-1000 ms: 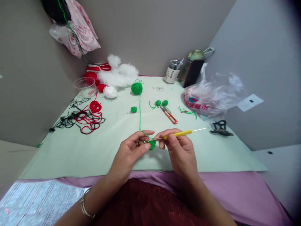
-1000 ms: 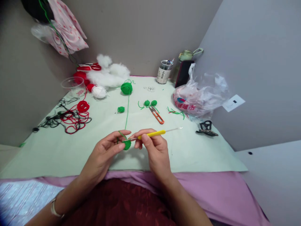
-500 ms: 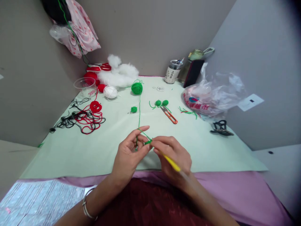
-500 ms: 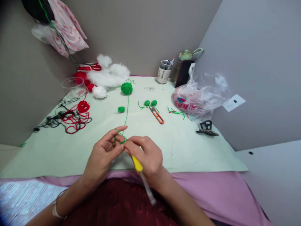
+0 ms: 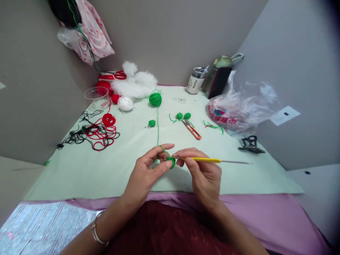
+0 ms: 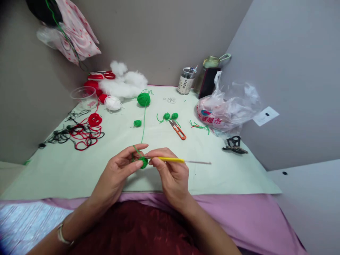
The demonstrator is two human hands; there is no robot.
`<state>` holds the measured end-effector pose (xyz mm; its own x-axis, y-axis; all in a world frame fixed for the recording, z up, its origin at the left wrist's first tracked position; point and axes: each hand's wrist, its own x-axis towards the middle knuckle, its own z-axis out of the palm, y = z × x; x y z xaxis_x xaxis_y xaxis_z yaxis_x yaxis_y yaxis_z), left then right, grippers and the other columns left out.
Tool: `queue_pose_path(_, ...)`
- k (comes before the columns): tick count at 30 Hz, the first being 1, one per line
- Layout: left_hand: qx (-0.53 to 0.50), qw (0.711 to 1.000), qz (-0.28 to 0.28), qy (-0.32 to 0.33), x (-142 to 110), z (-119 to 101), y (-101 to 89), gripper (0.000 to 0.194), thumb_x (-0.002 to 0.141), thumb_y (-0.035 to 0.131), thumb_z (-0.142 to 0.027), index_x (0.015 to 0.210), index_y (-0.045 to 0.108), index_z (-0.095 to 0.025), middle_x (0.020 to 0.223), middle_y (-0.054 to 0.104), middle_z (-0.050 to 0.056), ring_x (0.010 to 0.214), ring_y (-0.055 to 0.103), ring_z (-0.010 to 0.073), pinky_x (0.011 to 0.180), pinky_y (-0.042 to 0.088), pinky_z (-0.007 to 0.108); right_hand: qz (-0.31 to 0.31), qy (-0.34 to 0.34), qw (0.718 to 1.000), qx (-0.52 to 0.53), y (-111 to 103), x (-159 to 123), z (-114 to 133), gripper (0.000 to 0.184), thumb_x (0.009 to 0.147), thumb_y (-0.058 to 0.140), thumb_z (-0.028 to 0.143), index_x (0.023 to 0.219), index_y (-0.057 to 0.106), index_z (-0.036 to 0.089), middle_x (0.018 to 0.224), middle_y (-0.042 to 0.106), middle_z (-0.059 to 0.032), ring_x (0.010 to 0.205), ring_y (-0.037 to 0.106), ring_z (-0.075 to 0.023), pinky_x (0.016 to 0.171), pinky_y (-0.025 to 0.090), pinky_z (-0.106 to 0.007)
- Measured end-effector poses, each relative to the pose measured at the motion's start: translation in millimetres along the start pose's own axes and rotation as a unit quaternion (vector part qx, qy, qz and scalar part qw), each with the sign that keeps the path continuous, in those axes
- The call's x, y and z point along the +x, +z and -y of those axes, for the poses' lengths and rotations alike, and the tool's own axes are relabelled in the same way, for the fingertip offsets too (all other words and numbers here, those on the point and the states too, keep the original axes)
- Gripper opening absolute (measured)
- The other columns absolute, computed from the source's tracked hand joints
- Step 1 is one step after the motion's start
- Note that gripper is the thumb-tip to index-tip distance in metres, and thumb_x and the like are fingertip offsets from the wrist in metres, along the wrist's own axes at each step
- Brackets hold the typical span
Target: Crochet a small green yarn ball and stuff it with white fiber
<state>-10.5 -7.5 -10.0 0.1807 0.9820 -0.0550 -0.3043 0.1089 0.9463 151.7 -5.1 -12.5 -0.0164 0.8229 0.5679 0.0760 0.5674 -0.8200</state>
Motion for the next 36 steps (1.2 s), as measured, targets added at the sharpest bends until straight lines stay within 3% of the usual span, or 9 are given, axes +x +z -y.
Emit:
queue_pose_path(3,-0.054,0.998,-0.032,-0.009,-0.1,2.8,4.3,0.040,0.082,0.086,-0.029,0.121,0.079,-0.030,0.087,0.067,-0.002,0.085,0.057,0.0125,0.087,0.044,0.024,0.008,-0.065,0.993,-0.095,1.8,-4.9,-1.4,0.026,0.100,0.062,0.010,0.113,0.077,0.026,0.098,0.076,-0.0046,0.086,0.071,-0.0169,0.072,0.060,-0.030)
queue_pose_path(5,-0.128,0.990,-0.022,-0.053,1.1,2.6,6.9,0.044,0.080,0.088,-0.030,0.122,0.078,-0.027,0.086,0.069,-0.001,0.084,0.059,0.0121,0.085,0.046,0.024,0.017,-0.137,0.974,-0.179,2.0,-8.4,-2.7,0.033,0.096,0.065,0.007,0.120,0.077,0.027,0.107,0.076,-0.0076,0.094,0.072,-0.0199,0.077,0.061,-0.033)
queue_pose_path(7,-0.196,0.974,0.001,-0.113,3.6,0.6,7.0,0.047,0.076,0.089,-0.029,0.121,0.079,-0.022,0.090,0.071,0.001,0.082,0.061,0.0116,0.083,0.048,0.023,0.011,-0.163,0.966,-0.199,0.7,-9.9,-3.7,0.037,0.096,0.065,0.005,0.123,0.076,0.028,0.110,0.076,-0.0084,0.096,0.072,-0.0208,0.079,0.061,-0.035)
queue_pose_path(10,-0.236,0.960,-0.005,-0.151,7.5,-3.7,3.0,0.044,0.073,0.091,-0.027,0.115,0.081,-0.018,0.083,0.067,0.000,0.071,0.056,0.0082,0.077,0.049,0.021,-0.032,-0.062,0.994,-0.081,-3.3,-6.6,-3.9,0.030,0.100,0.060,0.009,0.114,0.078,0.028,0.098,0.076,-0.0050,0.085,0.070,-0.0176,0.073,0.058,-0.032)
queue_pose_path(13,-0.202,0.973,-0.018,-0.111,7.8,-4.9,0.9,0.039,0.074,0.090,-0.024,0.112,0.082,-0.020,0.076,0.063,-0.002,0.069,0.055,0.0072,0.074,0.047,0.019,-0.040,0.051,0.996,0.062,-5.5,-1.3,-3.3,0.022,0.104,0.059,0.019,0.105,0.079,0.028,0.091,0.074,-0.0017,0.071,0.064,-0.0136,0.065,0.053,-0.028)
queue_pose_path(17,-0.101,0.994,0.007,-0.047,2.9,0.1,2.1,0.033,0.081,0.086,-0.026,0.114,0.081,-0.028,0.087,0.070,-0.001,0.085,0.062,0.0112,0.082,0.047,0.021,0.000,0.087,0.994,0.063,-4.5,-0.7,-3.8,0.015,0.101,0.066,0.026,0.101,0.081,0.028,0.092,0.075,-0.0013,0.076,0.064,-0.0134,0.070,0.052,-0.027)
queue_pose_path(22,-0.023,1.000,0.004,-0.018,0.2,2.9,-1.1,0.027,0.088,0.080,-0.032,0.115,0.080,-0.032,0.094,0.068,-0.001,0.086,0.058,0.0115,0.081,0.043,0.022,-0.037,0.156,0.978,0.132,-7.0,-2.1,-7.0,0.016,0.102,0.065,0.031,0.099,0.081,0.028,0.088,0.075,-0.0006,0.073,0.063,-0.0123,0.067,0.051,-0.025)
queue_pose_path(29,-0.024,1.000,-0.002,-0.017,0.1,-1.0,0.6,0.023,0.086,0.080,-0.030,0.109,0.081,-0.032,0.089,0.064,-0.002,0.081,0.055,0.0113,0.076,0.042,0.021,-0.037,0.193,0.955,0.220,-6.5,5.0,-4.5,0.022,0.103,0.063,0.035,0.093,0.077,0.022,0.086,0.076,-0.0030,0.070,0.065,-0.0126,0.067,0.052,-0.026)
queue_pose_path(36,0.001,1.000,-0.013,-0.012,-1.4,-0.5,-0.1,0.024,0.085,0.080,-0.031,0.109,0.081,-0.029,0.086,0.061,-0.001,0.077,0.050,0.0127,0.072,0.040,0.023,-0.024,0.161,0.971,0.174,-9.7,3.4,-3.5,0.023,0.105,0.060,0.035,0.094,0.074,0.021,0.090,0.077,-0.0039,0.070,0.067,-0.0142,0.068,0.054,-0.029)
